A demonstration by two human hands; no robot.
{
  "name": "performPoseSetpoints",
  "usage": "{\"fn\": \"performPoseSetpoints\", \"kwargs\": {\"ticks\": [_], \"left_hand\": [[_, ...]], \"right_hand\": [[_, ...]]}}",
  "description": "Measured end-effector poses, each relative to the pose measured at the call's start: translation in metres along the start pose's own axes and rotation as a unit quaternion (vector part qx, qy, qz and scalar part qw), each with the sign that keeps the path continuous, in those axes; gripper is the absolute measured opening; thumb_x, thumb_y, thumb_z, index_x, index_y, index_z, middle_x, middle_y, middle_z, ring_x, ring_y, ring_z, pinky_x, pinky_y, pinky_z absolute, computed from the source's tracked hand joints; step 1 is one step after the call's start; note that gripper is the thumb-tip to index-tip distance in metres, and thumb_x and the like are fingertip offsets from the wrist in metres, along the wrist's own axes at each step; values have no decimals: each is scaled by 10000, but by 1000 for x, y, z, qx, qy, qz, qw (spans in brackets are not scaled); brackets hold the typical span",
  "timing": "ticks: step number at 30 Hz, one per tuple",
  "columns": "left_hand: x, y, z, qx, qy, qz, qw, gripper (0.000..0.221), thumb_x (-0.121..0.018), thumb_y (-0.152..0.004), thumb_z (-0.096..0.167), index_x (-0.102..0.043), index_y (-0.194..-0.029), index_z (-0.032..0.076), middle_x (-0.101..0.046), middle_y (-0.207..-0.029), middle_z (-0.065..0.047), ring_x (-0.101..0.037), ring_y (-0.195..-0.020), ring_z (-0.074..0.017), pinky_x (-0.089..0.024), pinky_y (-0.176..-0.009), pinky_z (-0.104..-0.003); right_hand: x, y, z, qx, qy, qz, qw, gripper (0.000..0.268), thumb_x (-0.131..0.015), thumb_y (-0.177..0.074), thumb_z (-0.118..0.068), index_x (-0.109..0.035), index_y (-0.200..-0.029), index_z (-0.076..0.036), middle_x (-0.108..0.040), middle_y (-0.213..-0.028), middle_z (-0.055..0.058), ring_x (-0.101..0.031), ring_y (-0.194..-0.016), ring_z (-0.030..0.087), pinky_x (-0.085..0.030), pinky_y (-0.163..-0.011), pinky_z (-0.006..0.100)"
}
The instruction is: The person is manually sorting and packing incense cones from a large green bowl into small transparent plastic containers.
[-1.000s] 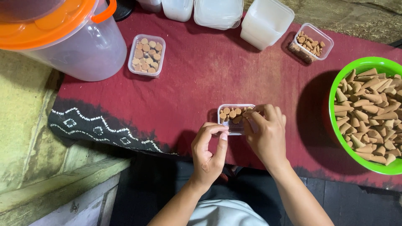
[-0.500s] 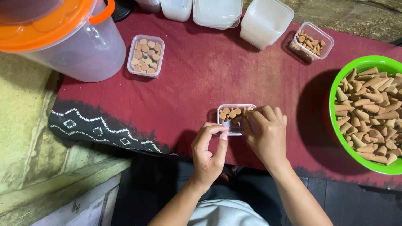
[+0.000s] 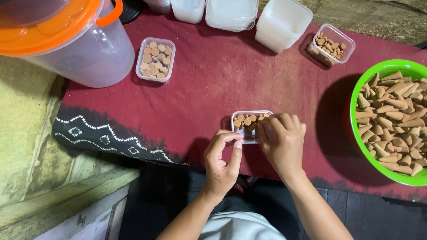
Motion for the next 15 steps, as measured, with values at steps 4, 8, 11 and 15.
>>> {"fn": "performPoseSetpoints", "kwargs": {"ticks": [4, 8, 11, 15], "left_hand": [[0, 0, 0, -1, 0, 1, 1000, 120, -552, -1008, 88, -654, -1020, 25, -674, -963, -104, -665, -903, -220, -564, -831, -308], [-2, -1, 0, -2, 1, 0, 1000, 120, -550, -1008, 87, -654, -1016, 26, -671, -956, -102, -660, -891, -216, -560, -825, -308], [-2, -1, 0, -1, 1, -1, 1000, 117, -551, -1006, 85, -652, -1013, 27, -667, -949, -101, -657, -886, -216, -560, -825, -309], [-3, -1, 0, -1, 1, -3, 1000, 116, -550, -1008, 83, -651, -1011, 26, -671, -960, -104, -658, -893, -219, -559, -824, -308]], "right_hand": [[0, 0, 1, -6, 10, -2, 1000, 93, -787, -931, -174, -742, -1012, -165, -631, -971, -10, -540, -874, 243, -337, -747, 407], [1, -1, 1, -4, 4, -8, 1000, 103, -778, -925, -171, -737, -1019, -165, -627, -967, -7, -547, -895, 249, -342, -751, 409], [1, 1, 2, -8, 1, -14, 1000, 106, -774, -917, -158, -733, -1016, -159, -620, -970, -9, -546, -904, 243, -343, -754, 405], [2, 0, 2, -6, 2, -17, 1000, 75, -763, -923, -166, -725, -988, -164, -616, -976, -2, -542, -882, 245, -339, -731, 406]]}}
Point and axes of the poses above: each hand's wrist, its own y-axis away from the middle knuckle, its own x-axis out of the back of the hand, z = x × y, the point moved 1 cm from there along -y, towards the middle knuckle
